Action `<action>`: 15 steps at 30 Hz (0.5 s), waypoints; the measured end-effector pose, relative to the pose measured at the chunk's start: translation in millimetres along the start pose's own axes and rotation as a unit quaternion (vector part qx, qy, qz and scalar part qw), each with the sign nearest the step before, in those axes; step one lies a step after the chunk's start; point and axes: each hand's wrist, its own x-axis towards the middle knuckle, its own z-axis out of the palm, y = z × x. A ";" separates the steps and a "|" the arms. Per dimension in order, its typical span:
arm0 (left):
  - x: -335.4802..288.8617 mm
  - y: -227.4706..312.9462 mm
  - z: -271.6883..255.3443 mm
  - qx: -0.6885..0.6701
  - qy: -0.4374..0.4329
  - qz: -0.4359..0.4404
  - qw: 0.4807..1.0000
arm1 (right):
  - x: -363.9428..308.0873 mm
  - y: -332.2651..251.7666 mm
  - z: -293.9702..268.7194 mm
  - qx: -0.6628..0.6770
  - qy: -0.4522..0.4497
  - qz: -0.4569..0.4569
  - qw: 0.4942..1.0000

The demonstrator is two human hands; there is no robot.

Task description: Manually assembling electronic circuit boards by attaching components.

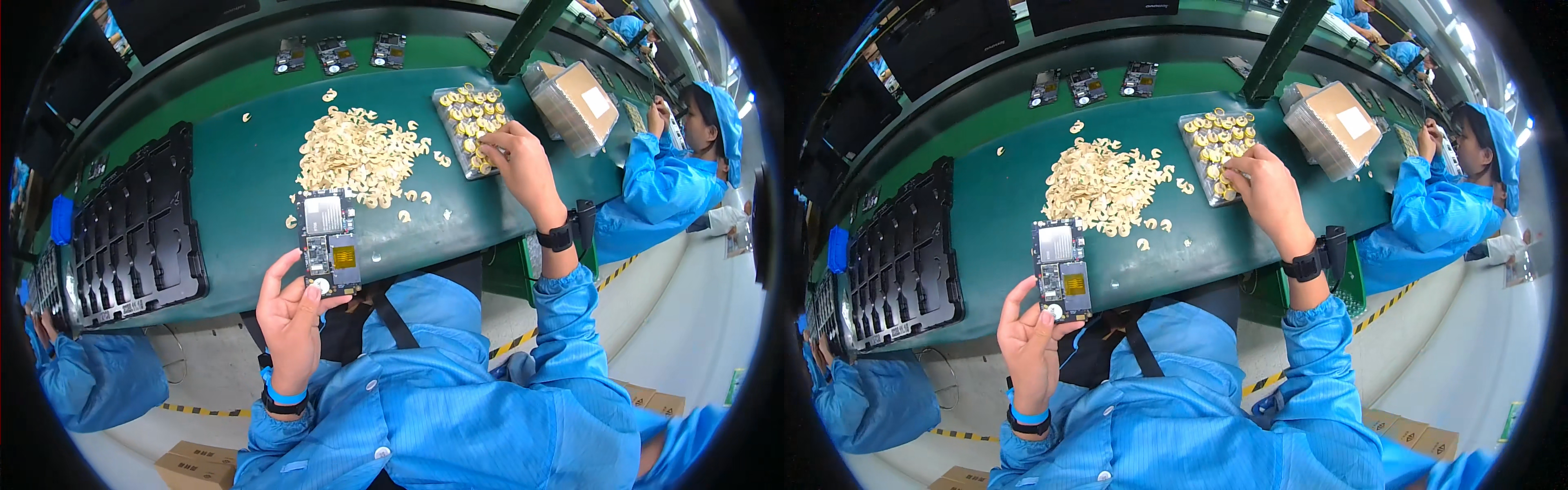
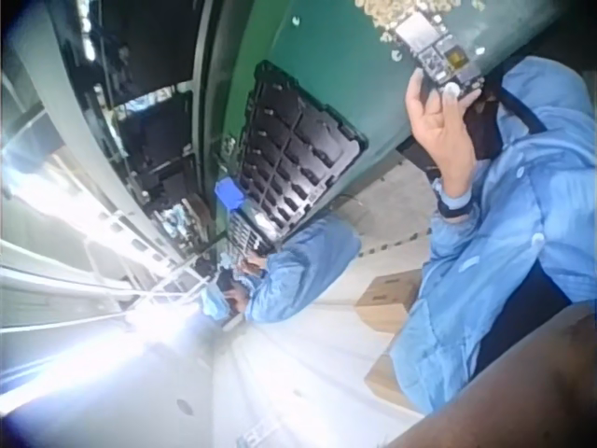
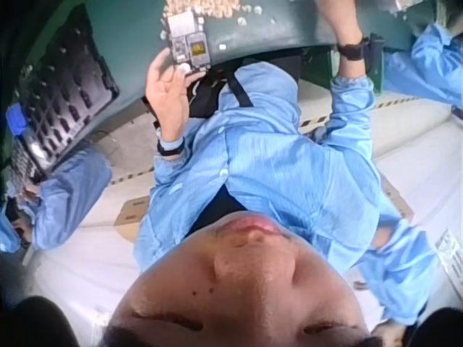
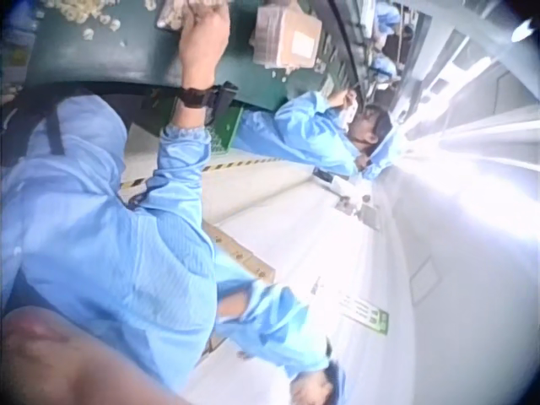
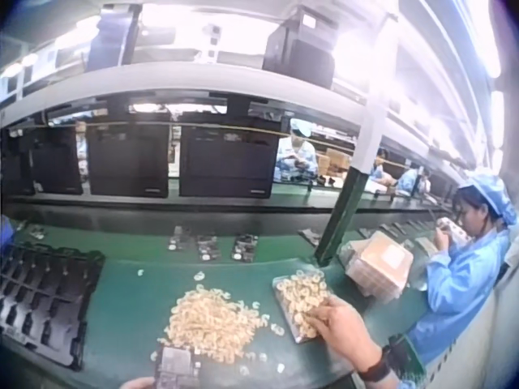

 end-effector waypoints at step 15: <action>-3.6 6.4 6.6 0.059 0.040 0.025 0.997 | 3.3 -11.2 8.7 -0.002 0.013 -0.088 0.996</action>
